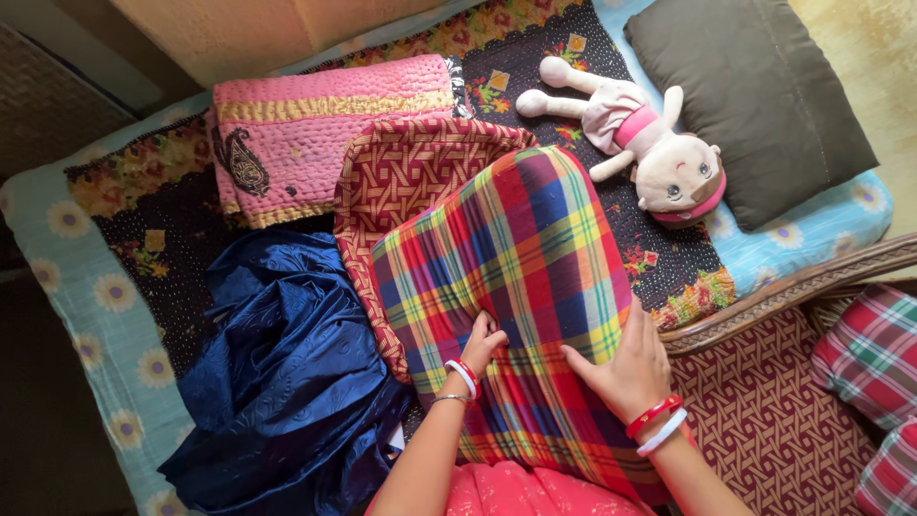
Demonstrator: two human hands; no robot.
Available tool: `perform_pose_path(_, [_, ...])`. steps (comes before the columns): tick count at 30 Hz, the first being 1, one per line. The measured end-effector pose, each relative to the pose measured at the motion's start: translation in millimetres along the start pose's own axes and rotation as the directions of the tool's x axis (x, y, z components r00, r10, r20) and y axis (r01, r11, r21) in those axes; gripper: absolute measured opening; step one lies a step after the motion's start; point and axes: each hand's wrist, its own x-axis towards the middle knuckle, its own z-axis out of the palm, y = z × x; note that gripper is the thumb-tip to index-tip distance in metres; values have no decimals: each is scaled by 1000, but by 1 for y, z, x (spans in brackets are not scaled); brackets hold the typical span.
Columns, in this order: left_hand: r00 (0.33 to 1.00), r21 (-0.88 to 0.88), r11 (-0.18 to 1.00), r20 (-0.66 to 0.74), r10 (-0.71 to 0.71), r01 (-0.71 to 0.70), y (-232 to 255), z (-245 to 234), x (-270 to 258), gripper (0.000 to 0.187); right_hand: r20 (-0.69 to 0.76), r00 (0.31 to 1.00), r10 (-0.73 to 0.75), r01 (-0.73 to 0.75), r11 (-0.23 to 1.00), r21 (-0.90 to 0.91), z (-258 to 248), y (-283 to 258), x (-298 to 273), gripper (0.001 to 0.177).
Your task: The person picks up seat cushions from chairs, carries them to a bed, and places them into covers by hand. The person also folds a cloth and a larger fabric item on the bed.
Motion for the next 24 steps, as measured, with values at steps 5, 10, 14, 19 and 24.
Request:
perform_pose_path(5, [991, 160, 979, 56, 121, -129, -2, 13, 15, 37, 59, 995, 77, -81, 995, 59, 14, 40, 36, 116])
perform_pose_path(10, [994, 190, 977, 36, -103, 94, -5, 42, 26, 42, 211, 959, 191, -241, 939, 246, 55, 132, 100, 104])
perform_pose_path(14, [998, 523, 850, 12, 60, -57, 14, 59, 11, 59, 265, 960, 95, -209, 871, 445, 101, 167, 121, 85])
perform_pose_path(19, [962, 43, 988, -224, 154, -148, 163, 22, -31, 48, 65, 997, -39, -35, 523, 852, 60, 119, 108, 65])
perform_pose_path(24, [606, -254, 585, -3, 796, -770, 424, 4, -169, 52, -451, 882, -135, 470, 207, 858, -116, 80, 33, 43])
